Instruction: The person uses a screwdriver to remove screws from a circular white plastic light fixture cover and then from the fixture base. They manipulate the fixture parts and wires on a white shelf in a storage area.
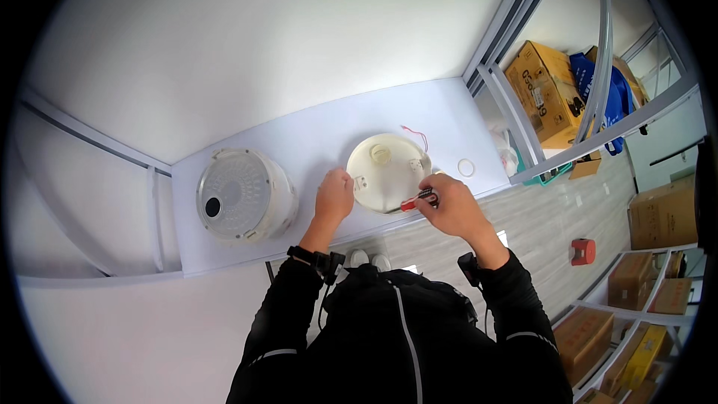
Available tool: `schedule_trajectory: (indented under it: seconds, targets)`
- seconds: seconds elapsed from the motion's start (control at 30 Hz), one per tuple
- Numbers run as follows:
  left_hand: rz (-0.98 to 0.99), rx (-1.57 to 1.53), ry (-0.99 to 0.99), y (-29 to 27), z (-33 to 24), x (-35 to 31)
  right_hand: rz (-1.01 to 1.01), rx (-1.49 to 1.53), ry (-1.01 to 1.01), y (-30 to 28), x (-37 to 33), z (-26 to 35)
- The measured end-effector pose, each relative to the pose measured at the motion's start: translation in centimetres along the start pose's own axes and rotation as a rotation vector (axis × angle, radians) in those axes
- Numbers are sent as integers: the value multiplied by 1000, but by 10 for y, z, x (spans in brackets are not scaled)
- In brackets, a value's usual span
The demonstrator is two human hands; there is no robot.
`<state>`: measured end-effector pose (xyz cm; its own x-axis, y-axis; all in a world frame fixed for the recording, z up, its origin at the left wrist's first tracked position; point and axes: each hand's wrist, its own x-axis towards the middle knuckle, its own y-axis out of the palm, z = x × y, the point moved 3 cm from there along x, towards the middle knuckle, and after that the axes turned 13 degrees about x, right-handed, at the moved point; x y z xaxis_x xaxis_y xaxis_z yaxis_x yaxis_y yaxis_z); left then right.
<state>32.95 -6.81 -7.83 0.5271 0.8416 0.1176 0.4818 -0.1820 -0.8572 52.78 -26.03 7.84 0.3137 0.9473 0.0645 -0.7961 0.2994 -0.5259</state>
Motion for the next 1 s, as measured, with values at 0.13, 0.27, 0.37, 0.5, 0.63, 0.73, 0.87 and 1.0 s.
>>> schedule_trajectory:
  seconds: [0.13,0.27,0.37,0.5,0.63,0.73,0.87,1.0]
  targets:
    - [-192,-13,92,-16,-33,10,-43,44,-37,1,-1,2]
    - [-114,-208,57,-21,-49,1,-204,10,-38,-19,5,5]
    - [46,-286,57,-16,-64,-8,-314,12,-35,-36,5,0]
    - [153,-295,165,1,-76,-18,-384,28,-34,-48,3,-4]
    - [208,-236,367,12,-96,-39,-396,34,-4,-51,-2,-7]
    - [222,-193,528,21,-107,-52,-408,45,-1,-53,-5,-9]
    - [284,-217,553,24,-107,-60,-411,68,9,-56,-9,-11]
    - [358,-231,398,19,-89,-60,-375,38,24,-59,-10,-13]
